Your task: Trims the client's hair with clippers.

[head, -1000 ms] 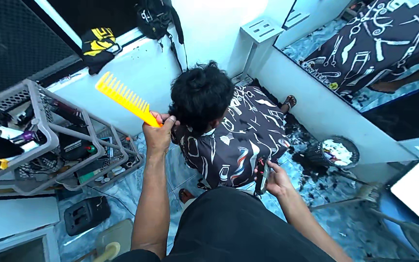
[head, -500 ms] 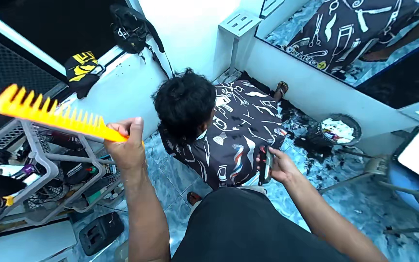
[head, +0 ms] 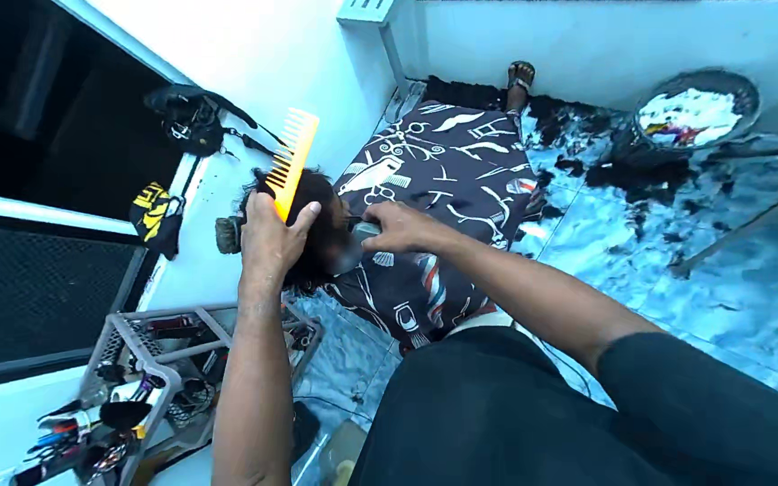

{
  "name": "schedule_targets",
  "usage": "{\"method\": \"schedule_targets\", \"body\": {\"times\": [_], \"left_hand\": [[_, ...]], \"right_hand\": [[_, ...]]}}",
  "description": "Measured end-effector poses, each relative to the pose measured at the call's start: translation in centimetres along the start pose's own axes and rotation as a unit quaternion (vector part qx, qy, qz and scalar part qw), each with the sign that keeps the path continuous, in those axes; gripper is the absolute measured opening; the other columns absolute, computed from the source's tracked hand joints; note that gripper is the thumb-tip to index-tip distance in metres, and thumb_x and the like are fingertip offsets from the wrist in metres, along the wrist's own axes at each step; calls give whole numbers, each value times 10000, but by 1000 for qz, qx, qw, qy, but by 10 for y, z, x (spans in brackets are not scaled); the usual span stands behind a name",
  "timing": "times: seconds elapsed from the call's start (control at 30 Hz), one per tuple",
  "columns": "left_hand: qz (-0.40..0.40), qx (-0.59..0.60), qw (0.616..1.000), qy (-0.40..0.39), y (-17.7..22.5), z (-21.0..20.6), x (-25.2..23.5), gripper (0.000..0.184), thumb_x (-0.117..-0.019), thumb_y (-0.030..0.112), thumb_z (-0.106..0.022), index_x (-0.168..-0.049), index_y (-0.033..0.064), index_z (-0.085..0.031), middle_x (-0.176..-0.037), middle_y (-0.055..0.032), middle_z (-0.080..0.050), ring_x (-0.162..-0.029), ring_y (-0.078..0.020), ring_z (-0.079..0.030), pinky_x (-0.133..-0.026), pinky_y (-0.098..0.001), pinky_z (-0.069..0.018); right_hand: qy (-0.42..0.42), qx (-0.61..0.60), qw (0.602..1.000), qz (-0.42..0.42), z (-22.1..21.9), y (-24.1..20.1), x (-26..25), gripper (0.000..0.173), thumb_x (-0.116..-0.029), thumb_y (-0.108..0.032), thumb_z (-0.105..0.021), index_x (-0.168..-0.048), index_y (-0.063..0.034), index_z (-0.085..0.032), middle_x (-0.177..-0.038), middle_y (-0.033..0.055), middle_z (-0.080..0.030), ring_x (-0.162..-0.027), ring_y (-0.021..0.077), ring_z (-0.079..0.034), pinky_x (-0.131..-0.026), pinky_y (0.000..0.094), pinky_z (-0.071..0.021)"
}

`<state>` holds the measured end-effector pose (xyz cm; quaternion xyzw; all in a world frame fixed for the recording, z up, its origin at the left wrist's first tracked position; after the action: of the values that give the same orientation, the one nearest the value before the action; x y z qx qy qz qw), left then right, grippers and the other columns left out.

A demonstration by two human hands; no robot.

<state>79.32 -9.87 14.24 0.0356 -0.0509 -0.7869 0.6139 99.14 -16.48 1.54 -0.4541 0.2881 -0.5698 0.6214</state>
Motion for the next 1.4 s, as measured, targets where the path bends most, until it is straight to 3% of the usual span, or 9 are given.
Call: {"method": "schedule_targets", "body": {"times": [0.37, 0.57, 0.73, 0.8, 0.9, 1.0, 1.23, 1.33, 1.4], "left_hand": [[4, 48, 995, -89, -13, 11, -31, 738, -906, 656, -649, -1261, 20, -529, -1185, -208, -625, -1105, -357, -634, -937, -622, -493], [-33, 149, 985, -81, -27, 10, -32, 600, -1010, 638, -470, -1125, 58, -571, -1006, -144, -629, -936, -277, -640, -832, -554, -511], [11, 319, 939, 124, -103, 31, 20, 626, -1082, 557, -352, -1232, 23, -641, -1005, -143, -699, -910, -232, -679, -864, -503, -551], [43, 367, 911, 184, -135, 28, 61, 578, -1100, 513, -339, -1196, 6, -600, -880, -79, -678, -764, -173, -682, -740, -428, -593], [-24, 418, 901, 110, -140, 5, 117, 418, -1104, 377, -430, -1302, 12, -479, -749, -33, -646, -619, -139, -671, -602, -371, -610], [-141, 360, 919, 79, -123, -20, 124, 363, -1065, 399, -535, -1159, 51, -580, -679, -34, -649, -544, -160, -644, -524, -399, -570], [-212, 47, 975, -55, -148, -52, 90, 425, -1064, 514, -456, -1144, 160, -677, -826, -214, -692, -788, -476, -687, -644, -682, -510], [-341, 106, 926, -119, -167, -70, 118, 443, -1057, 480, -490, -1100, 114, -737, -852, -159, -727, -782, -368, -715, -690, -614, -560], [-453, 204, 857, -136, -131, -85, 145, 385, -1058, 433, -519, -1022, 120, -740, -828, -75, -717, -738, -238, -700, -680, -502, -586]], "right_hand": [[-27, 7, 999, 38, 14, -23, -28, 415, -802, -377, -820, -1044, -72, -677, -918, 119, -686, -857, 290, -677, -742, 579, -555], [-13, -215, 977, -1, 24, -5, 15, 344, -910, -281, -765, -1126, -27, -680, -945, 123, -716, -804, 215, -698, -762, 436, -605], [208, -576, 774, -159, 1, 104, 165, 426, -1074, -474, -402, -1329, -197, -600, -1021, 48, -701, -802, 176, -681, -645, 367, -597], [362, -614, 682, -165, -35, 136, 249, 452, -1089, -510, -307, -1297, -208, -573, -1000, 27, -693, -840, 184, -691, -672, 402, -606], [517, -613, 577, -156, -121, 128, 360, 474, -1073, -564, -282, -1203, -231, -594, -953, -11, -708, -824, 148, -711, -683, 370, -624], [578, -630, 500, -140, -207, 92, 414, 513, -1061, -580, -303, -1124, -194, -634, -935, 21, -729, -799, 163, -727, -676, 368, -636], [613, -664, 417, -97, -289, 50, 431, 490, -1051, -552, -375, -1145, -154, -644, -981, 78, -735, -829, 218, -743, -672, 422, -641], [631, -659, 405, -60, -294, 46, 440, 538, -1048, -590, -365, -1136, -150, -663, -986, 69, -740, -844, 198, -747, -676, 403, -644], [625, -661, 414, -43, -290, 50, 442, 603, -1021, -661, -363, -1121, -171, -701, -1002, 47, -757, -865, 186, -755, -688, 399, -648]]}}
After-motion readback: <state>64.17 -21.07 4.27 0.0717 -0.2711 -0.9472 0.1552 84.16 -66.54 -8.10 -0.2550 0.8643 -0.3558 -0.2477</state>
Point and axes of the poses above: each hand's wrist, its own x-axis away from the middle knuckle, its own z-axis out of the back of the hand, y = z × x, the point moved 1 cm from there along -x, towards the middle knuckle
